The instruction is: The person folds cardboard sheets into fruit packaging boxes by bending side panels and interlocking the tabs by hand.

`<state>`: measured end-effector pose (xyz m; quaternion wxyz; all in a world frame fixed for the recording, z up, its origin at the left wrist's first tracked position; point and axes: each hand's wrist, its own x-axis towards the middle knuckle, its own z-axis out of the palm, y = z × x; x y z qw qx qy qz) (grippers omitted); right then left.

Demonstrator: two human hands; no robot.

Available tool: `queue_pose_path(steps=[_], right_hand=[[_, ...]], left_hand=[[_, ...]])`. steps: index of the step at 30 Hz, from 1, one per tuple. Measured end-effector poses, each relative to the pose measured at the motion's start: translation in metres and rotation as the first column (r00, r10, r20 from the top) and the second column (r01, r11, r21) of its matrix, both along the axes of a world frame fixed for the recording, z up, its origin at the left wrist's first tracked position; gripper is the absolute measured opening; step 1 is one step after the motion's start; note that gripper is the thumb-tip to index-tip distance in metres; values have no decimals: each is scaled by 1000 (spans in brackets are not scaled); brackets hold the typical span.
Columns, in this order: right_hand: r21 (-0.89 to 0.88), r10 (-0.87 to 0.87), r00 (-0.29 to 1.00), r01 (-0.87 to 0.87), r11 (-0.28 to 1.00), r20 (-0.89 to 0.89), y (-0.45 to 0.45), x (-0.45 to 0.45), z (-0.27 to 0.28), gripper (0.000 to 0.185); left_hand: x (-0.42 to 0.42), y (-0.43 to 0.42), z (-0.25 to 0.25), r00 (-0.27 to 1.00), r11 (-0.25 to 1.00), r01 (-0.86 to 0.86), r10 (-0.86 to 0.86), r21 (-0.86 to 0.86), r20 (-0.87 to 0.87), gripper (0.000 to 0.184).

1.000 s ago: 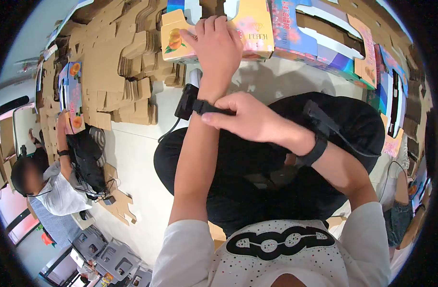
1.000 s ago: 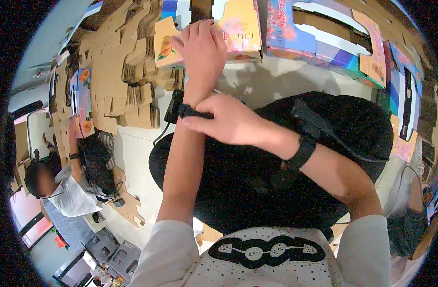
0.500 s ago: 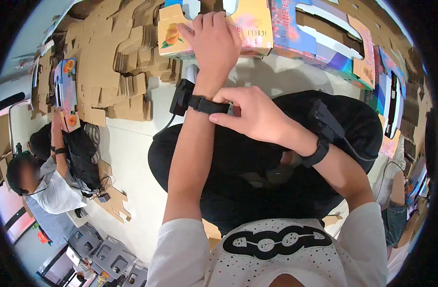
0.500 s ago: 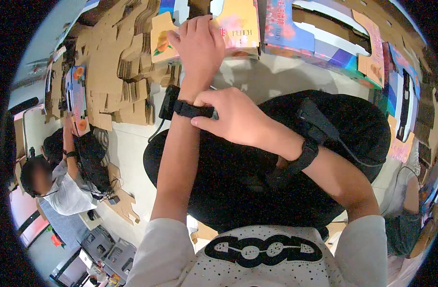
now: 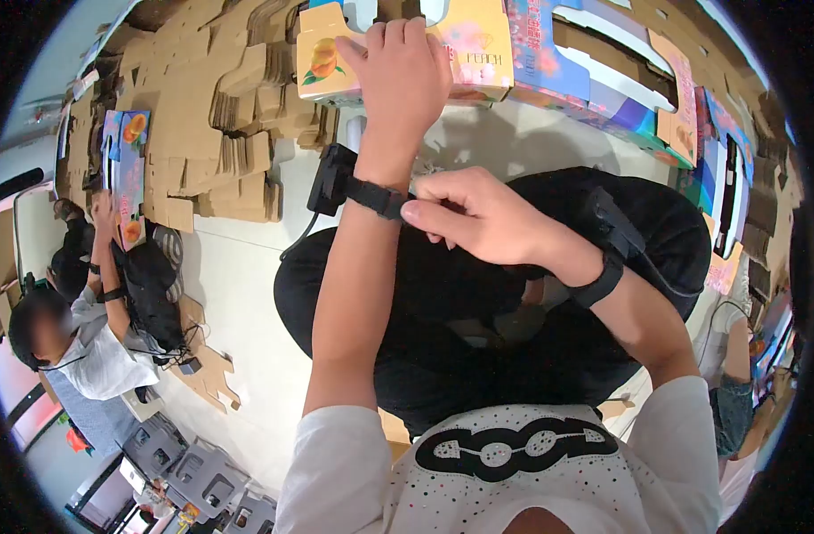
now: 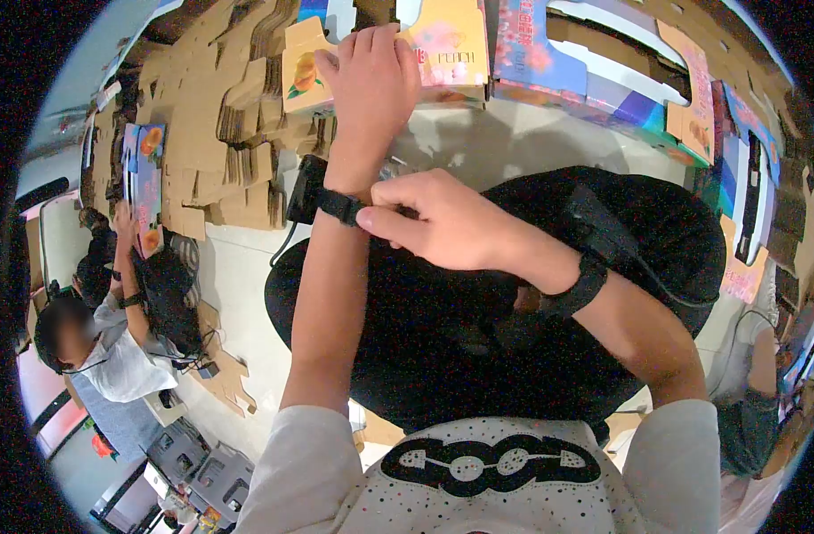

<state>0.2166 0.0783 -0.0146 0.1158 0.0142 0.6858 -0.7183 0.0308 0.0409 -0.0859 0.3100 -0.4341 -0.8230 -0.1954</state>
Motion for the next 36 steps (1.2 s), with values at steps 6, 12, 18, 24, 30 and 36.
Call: queue_pose_path(steps=[6,12,18,24,30,36], right_hand=[[-91,80,997,-79,993,11,9,-4,-16,35],[23,-19,999,18,1000,46,0,-8,-19,26],[220,-205,965,239,946,-164,-7,-5,-8,32],[121,-230,972,233,965,-42,-3,-6,-21,45],[-225,10,947,66,972,322,-9,-7,-22,37],[-185,-59,985,89,979,162,-6,-6,-32,35]], left_hand=[[3,-2,3,1000,999,-14,15,-53,21,23],[13,-2,10,997,991,-75,77,-111,14,29],[9,-1,8,999,1000,-7,7,16,40,30],[16,2,25,978,996,8,-27,94,207,33],[18,1,30,983,989,43,-67,138,172,30],[16,-1,33,980,983,72,-102,171,171,27]])
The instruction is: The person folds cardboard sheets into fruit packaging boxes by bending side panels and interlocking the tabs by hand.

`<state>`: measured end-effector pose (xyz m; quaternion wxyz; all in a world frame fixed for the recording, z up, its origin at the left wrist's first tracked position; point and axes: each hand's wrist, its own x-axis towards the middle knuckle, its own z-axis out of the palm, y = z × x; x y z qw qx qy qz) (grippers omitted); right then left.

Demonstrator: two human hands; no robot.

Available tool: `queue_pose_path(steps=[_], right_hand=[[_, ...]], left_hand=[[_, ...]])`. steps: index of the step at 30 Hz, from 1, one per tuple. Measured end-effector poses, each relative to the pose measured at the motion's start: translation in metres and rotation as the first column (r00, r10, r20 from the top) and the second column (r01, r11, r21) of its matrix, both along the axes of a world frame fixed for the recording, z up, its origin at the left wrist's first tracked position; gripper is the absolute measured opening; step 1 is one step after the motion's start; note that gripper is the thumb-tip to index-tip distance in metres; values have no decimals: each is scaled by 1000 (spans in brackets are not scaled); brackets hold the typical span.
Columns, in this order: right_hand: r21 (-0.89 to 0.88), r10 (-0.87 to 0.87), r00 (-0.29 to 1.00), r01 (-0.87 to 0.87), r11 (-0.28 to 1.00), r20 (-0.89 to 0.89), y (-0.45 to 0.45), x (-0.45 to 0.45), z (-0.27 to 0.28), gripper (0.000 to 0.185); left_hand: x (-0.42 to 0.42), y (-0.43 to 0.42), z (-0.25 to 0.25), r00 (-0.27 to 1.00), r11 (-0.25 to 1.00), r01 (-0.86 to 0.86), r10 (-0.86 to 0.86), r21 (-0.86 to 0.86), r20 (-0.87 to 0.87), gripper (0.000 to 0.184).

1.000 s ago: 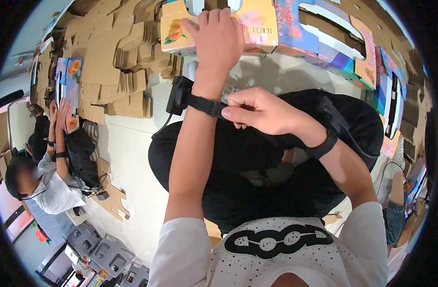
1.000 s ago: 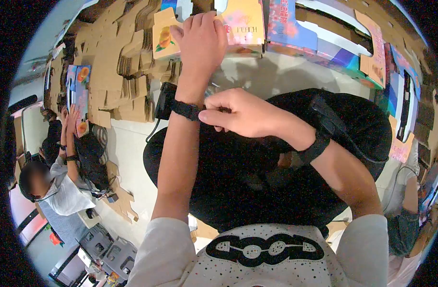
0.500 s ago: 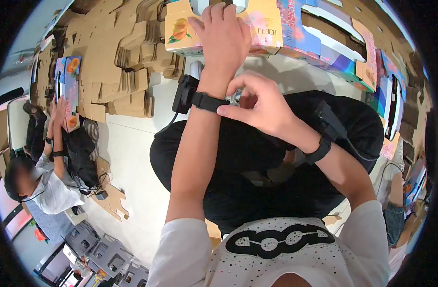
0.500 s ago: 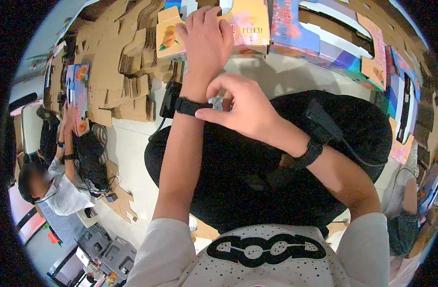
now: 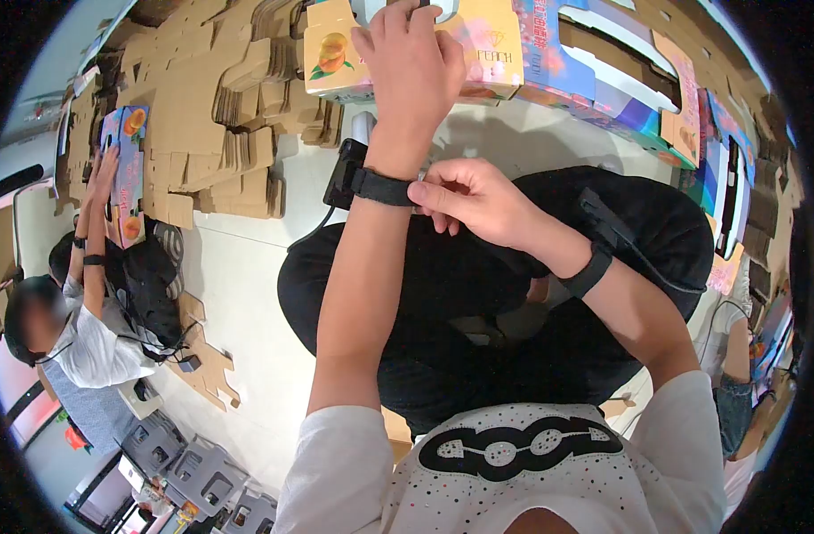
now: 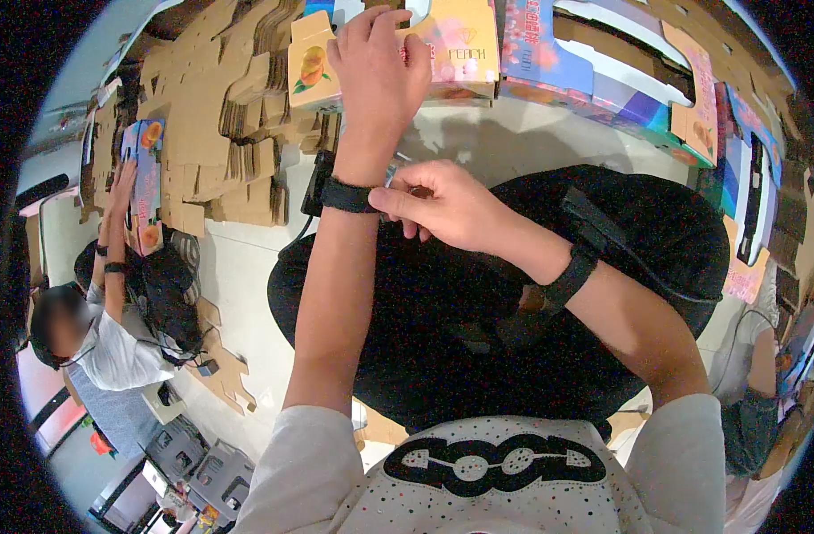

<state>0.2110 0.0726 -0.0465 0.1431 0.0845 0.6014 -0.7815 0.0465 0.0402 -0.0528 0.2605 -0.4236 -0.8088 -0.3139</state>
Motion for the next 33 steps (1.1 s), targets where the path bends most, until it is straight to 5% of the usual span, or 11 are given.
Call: queue_pose_path(steps=[11,26,33], right_hand=[[217,-76,990,101,971,-119,-4,6,21,35],[-1,-74,990,75,997,-116,-4,10,2,34],[350,-29,999,35,936,-23,-3,0,11,46]], left_hand=[[1,0,-3,1000,999,25,-25,23,-15,26],[-12,-1,-23,995,999,10,-15,-52,-97,27],[-4,8,-31,997,999,10,-12,-31,-72,29]])
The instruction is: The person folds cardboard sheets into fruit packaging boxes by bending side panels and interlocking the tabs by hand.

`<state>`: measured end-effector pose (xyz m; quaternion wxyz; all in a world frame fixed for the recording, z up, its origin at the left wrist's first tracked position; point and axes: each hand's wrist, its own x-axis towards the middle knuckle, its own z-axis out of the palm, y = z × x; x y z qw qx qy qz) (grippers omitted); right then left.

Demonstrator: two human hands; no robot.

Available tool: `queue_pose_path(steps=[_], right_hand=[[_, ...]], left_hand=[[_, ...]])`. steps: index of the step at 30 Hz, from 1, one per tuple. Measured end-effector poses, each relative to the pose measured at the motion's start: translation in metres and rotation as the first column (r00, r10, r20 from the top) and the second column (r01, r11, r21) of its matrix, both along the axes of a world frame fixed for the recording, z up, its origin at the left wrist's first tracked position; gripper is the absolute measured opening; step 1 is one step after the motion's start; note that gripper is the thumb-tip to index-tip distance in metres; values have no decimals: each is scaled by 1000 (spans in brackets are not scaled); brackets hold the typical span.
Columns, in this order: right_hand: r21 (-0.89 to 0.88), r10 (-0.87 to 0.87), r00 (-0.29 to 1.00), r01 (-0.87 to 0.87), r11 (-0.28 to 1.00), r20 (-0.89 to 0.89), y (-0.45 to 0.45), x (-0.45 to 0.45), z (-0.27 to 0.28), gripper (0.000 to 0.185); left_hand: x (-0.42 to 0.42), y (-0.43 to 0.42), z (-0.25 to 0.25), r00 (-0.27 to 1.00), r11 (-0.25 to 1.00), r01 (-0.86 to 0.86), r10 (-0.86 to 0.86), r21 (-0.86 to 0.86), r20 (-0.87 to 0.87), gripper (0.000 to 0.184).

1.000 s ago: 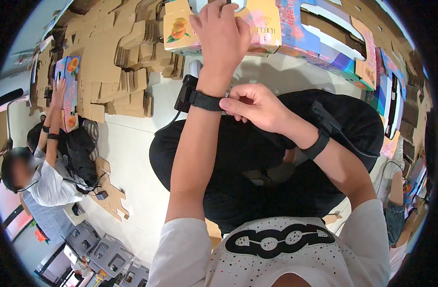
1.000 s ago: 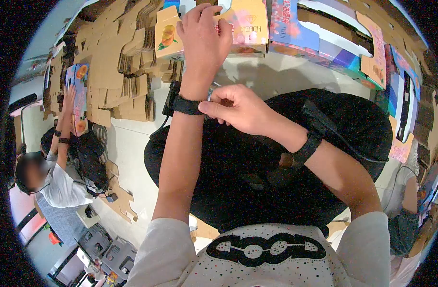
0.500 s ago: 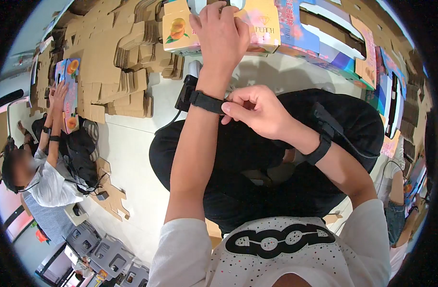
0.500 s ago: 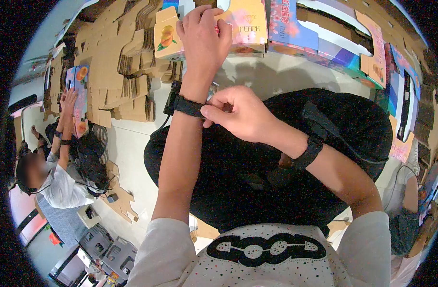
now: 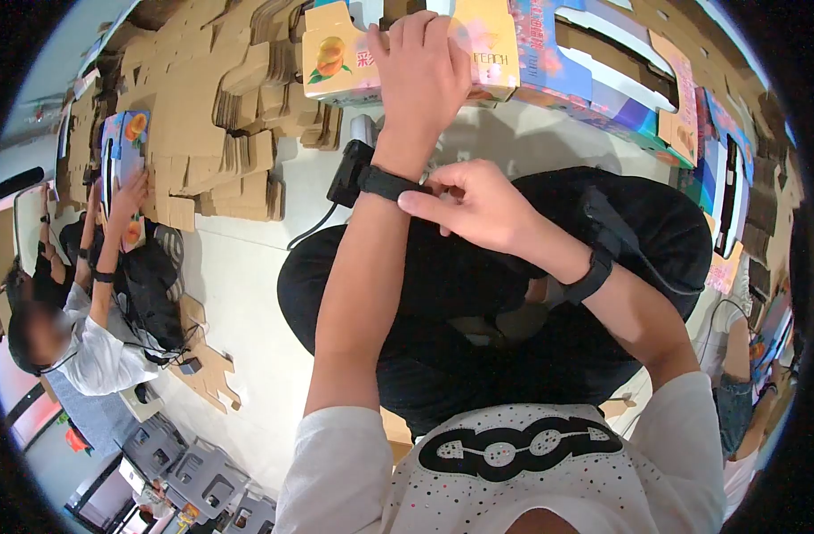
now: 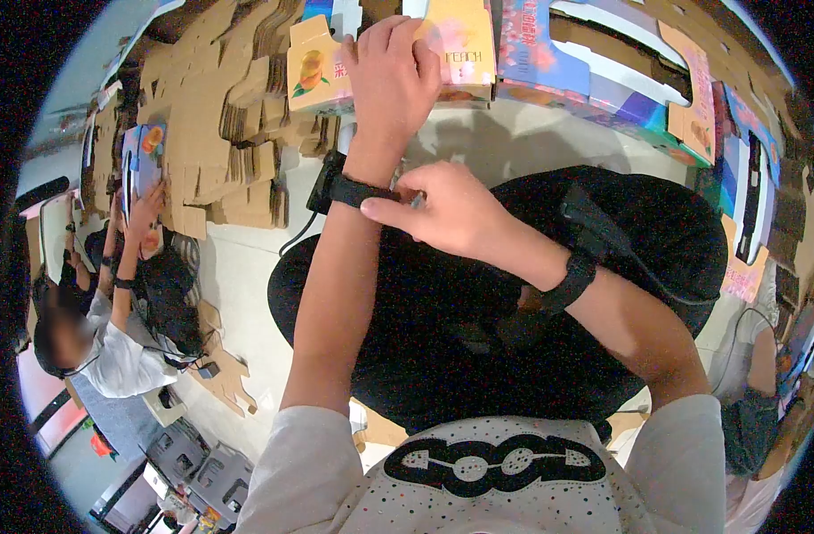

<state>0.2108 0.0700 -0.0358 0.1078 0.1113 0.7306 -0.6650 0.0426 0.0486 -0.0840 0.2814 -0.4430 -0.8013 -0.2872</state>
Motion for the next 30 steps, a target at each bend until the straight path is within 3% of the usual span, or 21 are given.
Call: queue_pose_path(steps=[2,5,8,14,15,24,27,30], right_hand=[[112,-14,1000,13,994,8,-2,0,3,46],[-85,-94,994,99,991,54,-7,0,4,47],[-93,-110,993,107,990,-32,-6,0,1,46],[194,-71,964,123,973,-255,-13,11,12,42],[123,-69,980,93,988,-184,-12,12,19,41],[-112,34,991,-48,993,-131,-1,9,15,37],[0,48,982,-48,999,-181,-1,1,4,37],[162,-54,979,87,983,-198,-2,-4,6,39]], left_hand=[[2,1,1,1000,1000,12,-12,-6,14,30],[5,1,1,1000,1000,18,-17,-19,21,31],[5,2,1,1000,1000,8,-8,-27,3,33],[6,2,1,1000,999,-8,7,-46,-19,38],[6,2,1,1000,998,-13,12,-54,-19,39],[5,1,2,1000,998,0,-2,-61,-23,39],[7,1,2,1000,999,1,-2,-45,-24,38],[7,2,1,1000,999,-7,6,-52,-11,37]])
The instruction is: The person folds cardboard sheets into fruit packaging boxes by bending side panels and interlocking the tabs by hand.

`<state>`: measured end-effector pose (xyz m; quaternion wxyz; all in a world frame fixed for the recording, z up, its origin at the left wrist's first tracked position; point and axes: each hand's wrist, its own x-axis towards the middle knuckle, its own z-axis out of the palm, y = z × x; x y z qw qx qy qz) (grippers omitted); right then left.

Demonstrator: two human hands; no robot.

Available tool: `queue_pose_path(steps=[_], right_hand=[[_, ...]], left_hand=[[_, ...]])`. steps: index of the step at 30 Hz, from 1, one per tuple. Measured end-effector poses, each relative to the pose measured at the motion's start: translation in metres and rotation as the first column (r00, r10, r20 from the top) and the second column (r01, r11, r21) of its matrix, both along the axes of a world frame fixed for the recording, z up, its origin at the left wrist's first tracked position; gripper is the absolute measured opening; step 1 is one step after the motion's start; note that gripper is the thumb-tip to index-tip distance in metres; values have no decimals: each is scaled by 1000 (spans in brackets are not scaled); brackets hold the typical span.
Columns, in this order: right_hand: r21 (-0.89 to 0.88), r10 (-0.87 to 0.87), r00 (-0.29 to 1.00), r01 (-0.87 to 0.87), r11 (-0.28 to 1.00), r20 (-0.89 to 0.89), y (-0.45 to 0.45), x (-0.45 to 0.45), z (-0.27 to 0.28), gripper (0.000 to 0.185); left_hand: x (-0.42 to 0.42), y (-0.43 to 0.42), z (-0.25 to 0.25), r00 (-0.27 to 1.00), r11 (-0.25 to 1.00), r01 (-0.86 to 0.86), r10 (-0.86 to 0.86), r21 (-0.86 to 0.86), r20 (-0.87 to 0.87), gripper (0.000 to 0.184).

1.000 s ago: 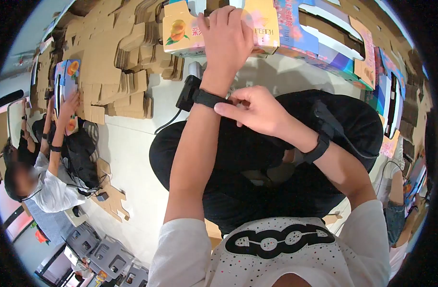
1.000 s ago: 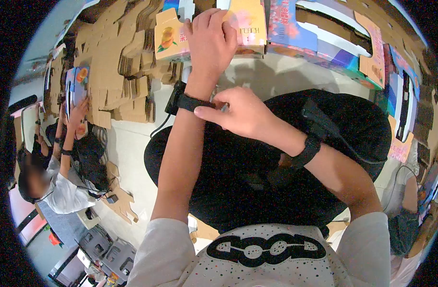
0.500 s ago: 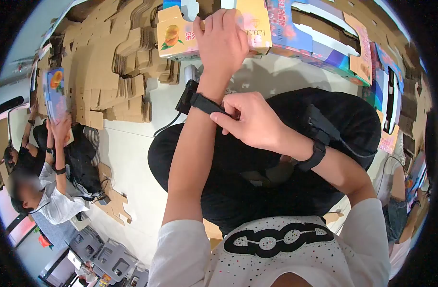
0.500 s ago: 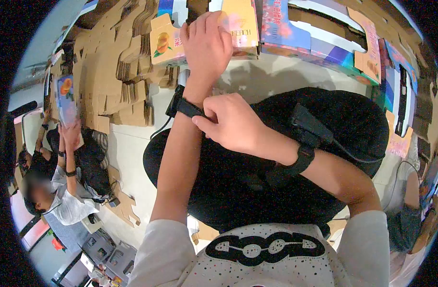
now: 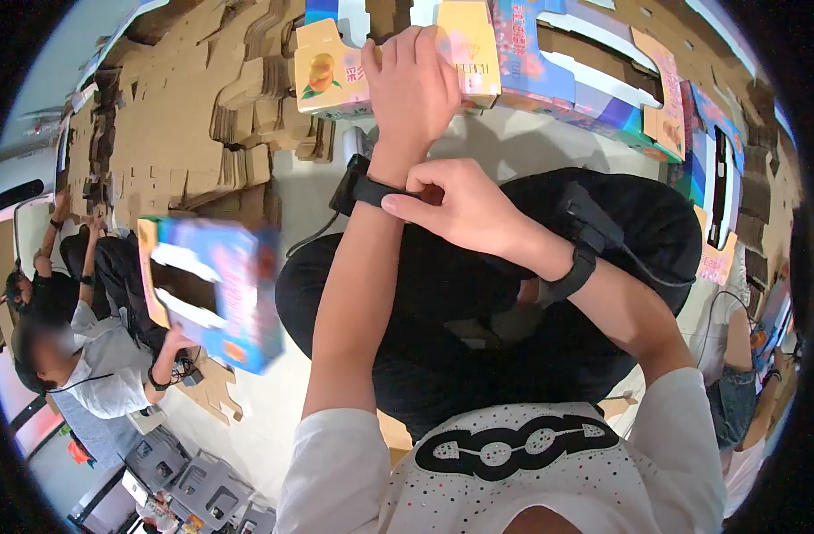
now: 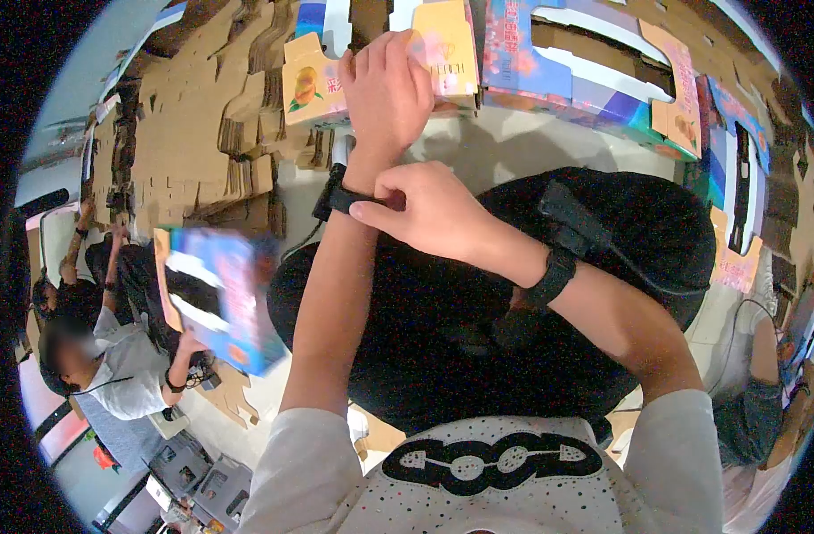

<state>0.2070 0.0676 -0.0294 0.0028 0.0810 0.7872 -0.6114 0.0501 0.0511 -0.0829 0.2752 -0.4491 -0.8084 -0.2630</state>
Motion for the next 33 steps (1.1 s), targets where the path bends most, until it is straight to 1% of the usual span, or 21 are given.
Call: queue_pose_path(steps=[1,4,7,10,13,19,22,25,28,33], right_hand=[[22,-11,1000,10,1000,8,0,0,5,43],[166,-46,999,46,985,-1,-4,0,4,43],[54,13,990,-21,998,138,2,-2,14,45],[37,11,1000,-11,999,24,-1,-4,6,42],[-170,12,994,6,985,106,-5,2,12,36],[-190,148,987,-133,973,67,2,8,20,34],[-339,171,984,-144,930,51,4,7,12,31],[-434,215,975,-168,885,60,8,5,18,31],[-483,206,976,-150,863,65,6,3,25,32],[-500,214,970,-131,856,112,6,-2,20,33]], left_hand=[[-1,0,-1,1000,1000,4,-4,3,-3,37],[-1,1,-2,1000,1000,9,-9,12,-11,37],[0,0,-1,1000,1000,10,-10,16,-14,37],[2,0,0,1000,1000,14,-14,19,-3,37],[2,0,0,1000,1000,17,-17,20,-3,37],[1,-1,-1,1000,1000,14,-14,16,-1,37],[2,-1,0,1000,1000,14,-14,18,6,37],[2,-1,-1,1000,1000,16,-17,26,11,37],[0,-1,-1,1000,1000,13,-14,28,15,36],[1,0,-3,1000,1000,6,-6,26,1,35]])
